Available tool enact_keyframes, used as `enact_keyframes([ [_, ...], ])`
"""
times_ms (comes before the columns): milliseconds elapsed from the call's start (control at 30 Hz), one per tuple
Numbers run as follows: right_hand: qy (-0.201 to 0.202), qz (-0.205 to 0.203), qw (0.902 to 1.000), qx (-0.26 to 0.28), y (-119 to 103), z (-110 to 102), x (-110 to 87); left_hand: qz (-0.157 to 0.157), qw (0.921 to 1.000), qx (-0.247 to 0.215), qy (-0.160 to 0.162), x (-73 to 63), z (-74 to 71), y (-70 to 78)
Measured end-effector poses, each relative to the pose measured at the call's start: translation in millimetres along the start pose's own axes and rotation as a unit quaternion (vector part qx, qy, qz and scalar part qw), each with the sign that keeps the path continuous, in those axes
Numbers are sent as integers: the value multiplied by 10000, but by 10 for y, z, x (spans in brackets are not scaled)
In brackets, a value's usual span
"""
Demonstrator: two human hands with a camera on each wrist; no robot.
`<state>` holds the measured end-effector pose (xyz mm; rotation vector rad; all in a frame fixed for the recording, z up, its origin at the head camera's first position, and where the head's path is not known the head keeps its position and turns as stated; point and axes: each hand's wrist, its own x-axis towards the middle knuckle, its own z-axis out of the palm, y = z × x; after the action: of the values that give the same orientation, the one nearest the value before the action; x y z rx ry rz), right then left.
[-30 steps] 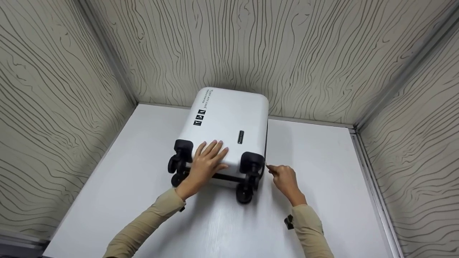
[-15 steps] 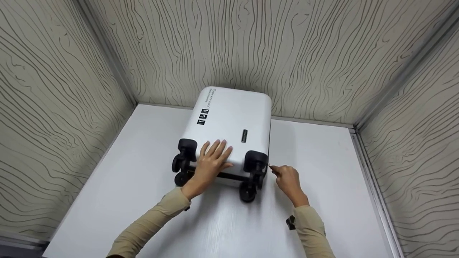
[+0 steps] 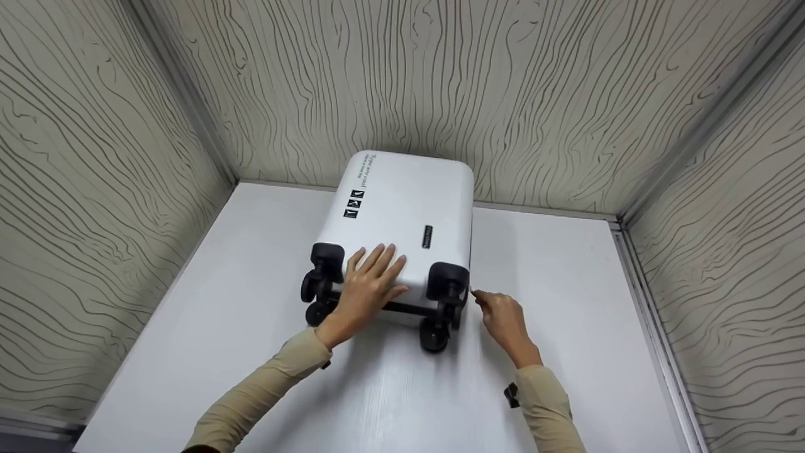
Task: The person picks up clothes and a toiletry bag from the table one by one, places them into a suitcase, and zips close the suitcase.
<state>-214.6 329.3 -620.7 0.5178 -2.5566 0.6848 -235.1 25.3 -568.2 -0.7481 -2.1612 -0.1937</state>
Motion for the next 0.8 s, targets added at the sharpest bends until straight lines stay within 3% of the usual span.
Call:
enact_keyframes([
  [167, -348, 492, 9977, 322, 11, 3, 19, 17, 9997, -91, -229, -15, -16, -3],
  [267, -473, 571, 9966, 353, 16, 2, 52, 3, 9993, -33, -381, -17, -29, -1],
  [533, -646, 395, 9969, 226, 36, 7, 112, 68, 9986, 228, -462, -13, 9, -8],
  [800, -417, -69, 9991, 79, 24, -80, 119, 81, 9986, 406, -336, -13, 74, -9],
])
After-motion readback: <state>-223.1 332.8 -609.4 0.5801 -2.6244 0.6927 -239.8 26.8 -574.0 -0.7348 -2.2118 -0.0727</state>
